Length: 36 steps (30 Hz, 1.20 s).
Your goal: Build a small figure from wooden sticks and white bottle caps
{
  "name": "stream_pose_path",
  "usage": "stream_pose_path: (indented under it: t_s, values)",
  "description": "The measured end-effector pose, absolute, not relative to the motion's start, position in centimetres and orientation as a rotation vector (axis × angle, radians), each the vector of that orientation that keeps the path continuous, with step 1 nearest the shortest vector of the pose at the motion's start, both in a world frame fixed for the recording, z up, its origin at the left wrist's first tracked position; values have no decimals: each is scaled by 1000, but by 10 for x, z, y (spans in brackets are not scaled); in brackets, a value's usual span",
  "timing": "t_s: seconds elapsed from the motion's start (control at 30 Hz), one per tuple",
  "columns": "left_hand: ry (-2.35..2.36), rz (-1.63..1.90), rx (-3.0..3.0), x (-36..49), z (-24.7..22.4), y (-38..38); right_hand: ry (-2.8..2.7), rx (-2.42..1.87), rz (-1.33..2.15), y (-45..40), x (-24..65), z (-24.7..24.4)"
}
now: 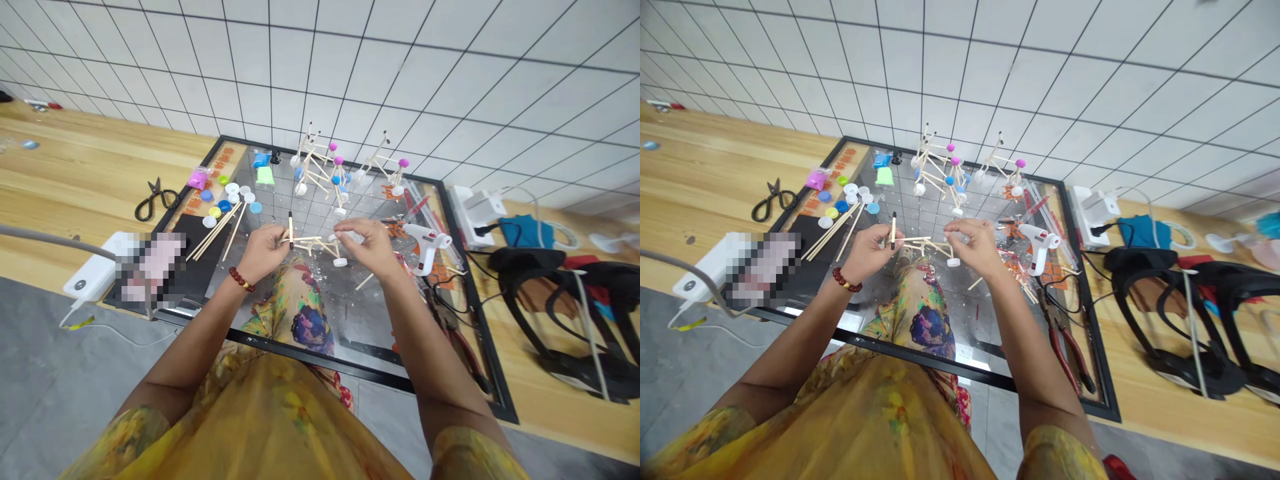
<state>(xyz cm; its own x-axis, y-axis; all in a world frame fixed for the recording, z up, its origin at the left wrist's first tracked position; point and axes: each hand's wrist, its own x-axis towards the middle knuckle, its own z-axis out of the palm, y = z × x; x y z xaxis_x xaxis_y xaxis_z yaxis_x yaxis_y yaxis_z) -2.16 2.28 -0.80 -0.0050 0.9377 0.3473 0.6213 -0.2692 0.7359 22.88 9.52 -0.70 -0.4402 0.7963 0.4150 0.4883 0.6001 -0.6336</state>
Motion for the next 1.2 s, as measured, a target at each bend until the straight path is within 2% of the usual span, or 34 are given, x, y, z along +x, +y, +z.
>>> stream_pose_path:
  t_s: [0.17, 0.4, 0.8, 1.2]
  values:
    - [1604, 1184, 1914, -22, -8, 22, -2369, -1044, 599, 128, 222, 7]
    - [1605, 1161, 1912, -19, -6, 22, -2747, -1251, 681, 147, 177, -3]
    - [1620, 1164, 1902, -19, -4, 20, -2645, -1077, 1223, 155, 180, 1]
    - [1598, 1146, 1912, -18, -6, 17, -2708, -1062, 1184, 150, 181, -2]
